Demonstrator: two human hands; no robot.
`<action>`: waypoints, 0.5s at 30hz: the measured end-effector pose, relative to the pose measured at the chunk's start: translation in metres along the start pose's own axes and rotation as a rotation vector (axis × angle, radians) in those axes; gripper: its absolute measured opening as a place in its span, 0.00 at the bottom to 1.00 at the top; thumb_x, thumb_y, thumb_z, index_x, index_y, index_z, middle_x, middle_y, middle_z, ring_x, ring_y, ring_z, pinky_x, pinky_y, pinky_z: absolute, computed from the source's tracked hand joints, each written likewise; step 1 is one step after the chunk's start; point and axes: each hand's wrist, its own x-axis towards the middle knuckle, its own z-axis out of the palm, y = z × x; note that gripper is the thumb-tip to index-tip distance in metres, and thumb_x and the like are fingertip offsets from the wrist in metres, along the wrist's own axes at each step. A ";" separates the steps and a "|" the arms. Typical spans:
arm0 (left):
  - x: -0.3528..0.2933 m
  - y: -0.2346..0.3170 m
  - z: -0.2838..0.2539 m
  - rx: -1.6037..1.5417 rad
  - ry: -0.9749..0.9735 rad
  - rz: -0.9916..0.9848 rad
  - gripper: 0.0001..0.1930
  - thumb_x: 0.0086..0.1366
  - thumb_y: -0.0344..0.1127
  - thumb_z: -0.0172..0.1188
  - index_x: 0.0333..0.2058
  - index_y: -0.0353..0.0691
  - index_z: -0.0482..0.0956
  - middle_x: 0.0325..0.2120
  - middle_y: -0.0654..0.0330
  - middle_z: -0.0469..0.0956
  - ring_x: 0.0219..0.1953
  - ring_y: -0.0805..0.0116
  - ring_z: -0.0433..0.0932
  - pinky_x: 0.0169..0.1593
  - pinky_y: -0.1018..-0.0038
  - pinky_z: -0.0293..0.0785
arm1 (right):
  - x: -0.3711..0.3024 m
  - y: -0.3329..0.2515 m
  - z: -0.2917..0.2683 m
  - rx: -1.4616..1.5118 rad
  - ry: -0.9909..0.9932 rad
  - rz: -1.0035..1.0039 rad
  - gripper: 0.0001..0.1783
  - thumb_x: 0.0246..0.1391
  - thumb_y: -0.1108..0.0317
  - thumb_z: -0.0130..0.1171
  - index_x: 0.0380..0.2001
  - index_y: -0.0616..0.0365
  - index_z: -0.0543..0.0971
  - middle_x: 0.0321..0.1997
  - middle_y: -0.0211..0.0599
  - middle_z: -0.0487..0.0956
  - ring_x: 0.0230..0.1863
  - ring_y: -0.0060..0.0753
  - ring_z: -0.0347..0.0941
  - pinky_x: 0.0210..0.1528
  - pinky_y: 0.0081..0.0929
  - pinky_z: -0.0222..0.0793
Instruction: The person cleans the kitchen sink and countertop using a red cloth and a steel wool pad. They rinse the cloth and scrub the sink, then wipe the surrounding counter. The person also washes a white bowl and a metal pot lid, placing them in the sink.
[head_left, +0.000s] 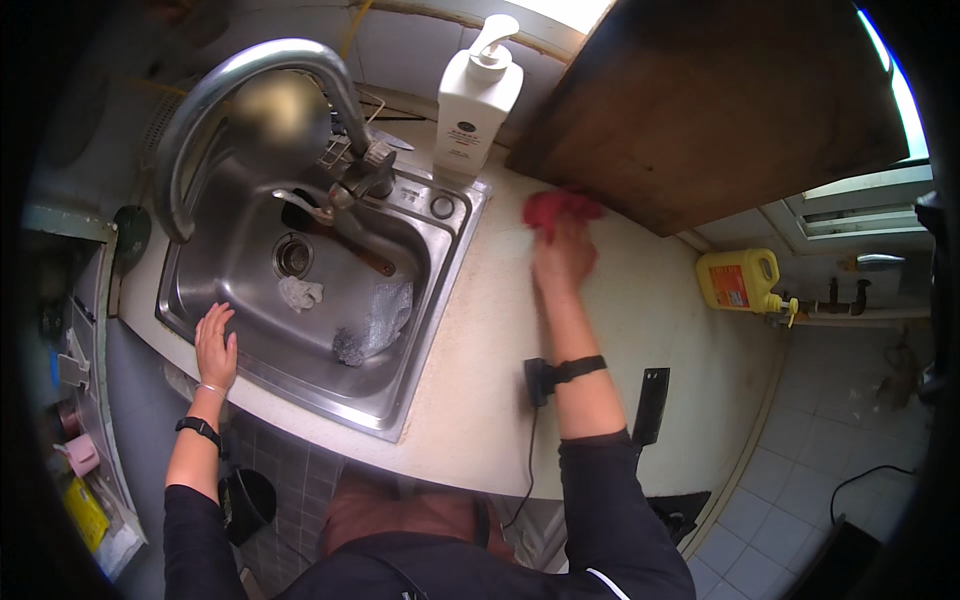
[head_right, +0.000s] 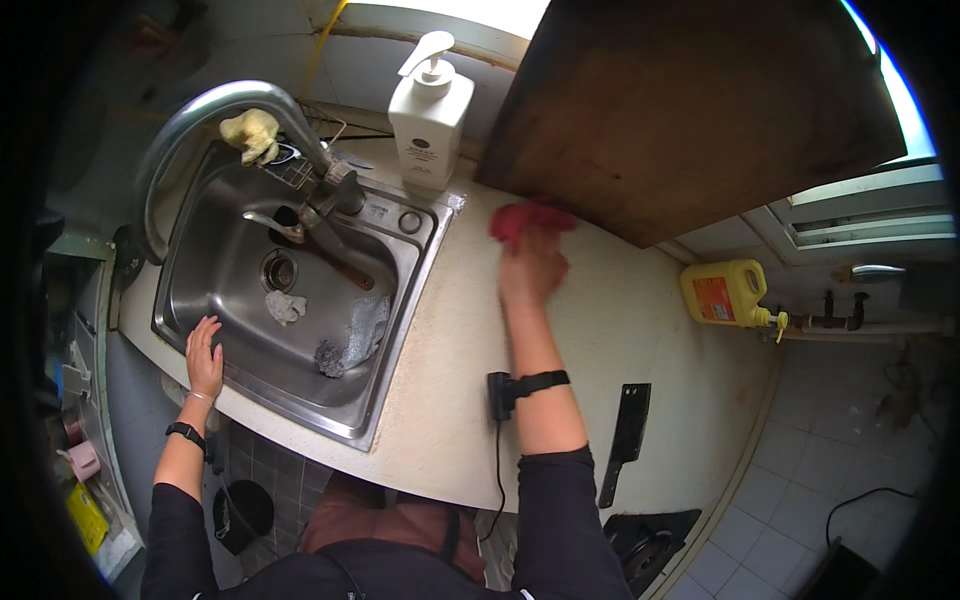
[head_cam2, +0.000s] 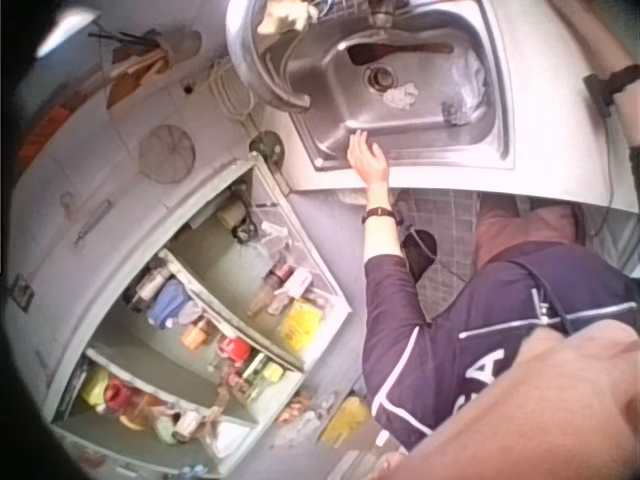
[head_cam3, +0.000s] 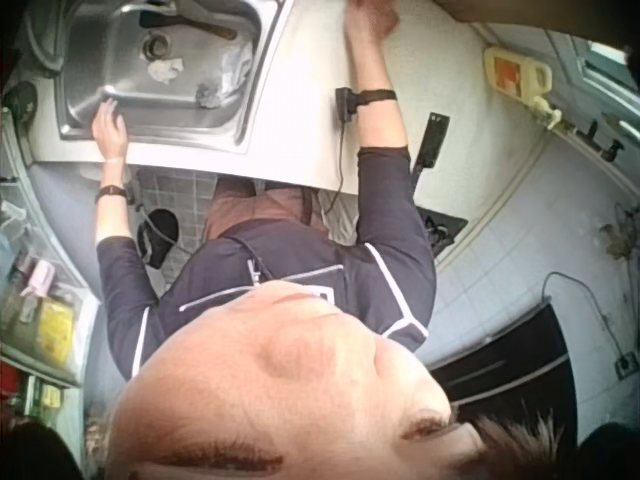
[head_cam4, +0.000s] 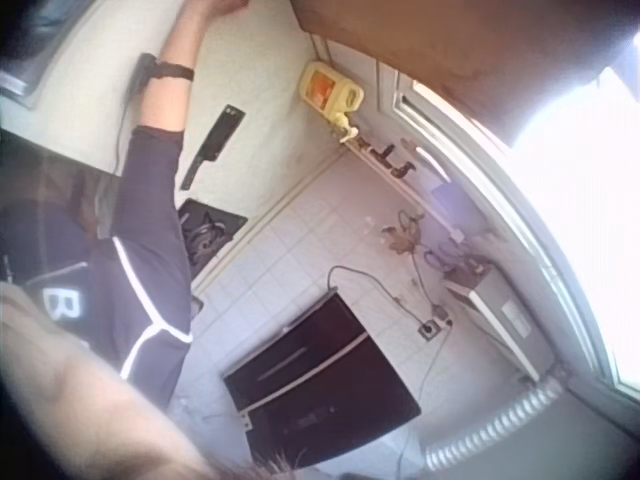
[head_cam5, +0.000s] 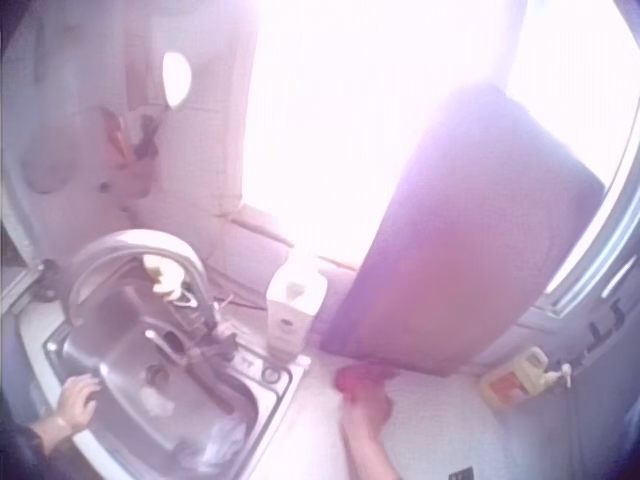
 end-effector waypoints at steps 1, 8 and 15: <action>0.000 -0.001 0.001 0.002 0.008 -0.005 0.20 0.63 0.35 0.49 0.54 0.40 0.71 0.58 0.56 0.69 0.65 0.54 0.63 0.67 0.54 0.51 | -0.006 -0.021 0.005 0.137 0.003 -0.073 0.17 0.49 0.71 0.57 0.44 0.58 0.78 0.49 0.45 0.79 0.51 0.53 0.72 0.52 0.46 0.68; -0.004 -0.011 0.009 -0.010 0.060 0.028 0.19 0.64 0.36 0.51 0.54 0.41 0.70 0.57 0.57 0.70 0.64 0.55 0.64 0.67 0.55 0.53 | -0.135 -0.171 0.002 0.736 -0.053 -0.304 0.18 0.46 0.81 0.52 0.42 0.58 0.79 0.45 0.43 0.79 0.47 0.50 0.74 0.53 0.40 0.68; -0.007 -0.022 0.018 0.013 0.105 0.056 0.19 0.68 0.38 0.48 0.56 0.41 0.69 0.57 0.56 0.70 0.63 0.56 0.64 0.66 0.59 0.54 | -0.208 -0.242 -0.069 1.403 -0.549 0.226 0.22 0.53 0.82 0.44 0.50 0.59 0.76 0.52 0.44 0.76 0.52 0.34 0.74 0.56 0.29 0.68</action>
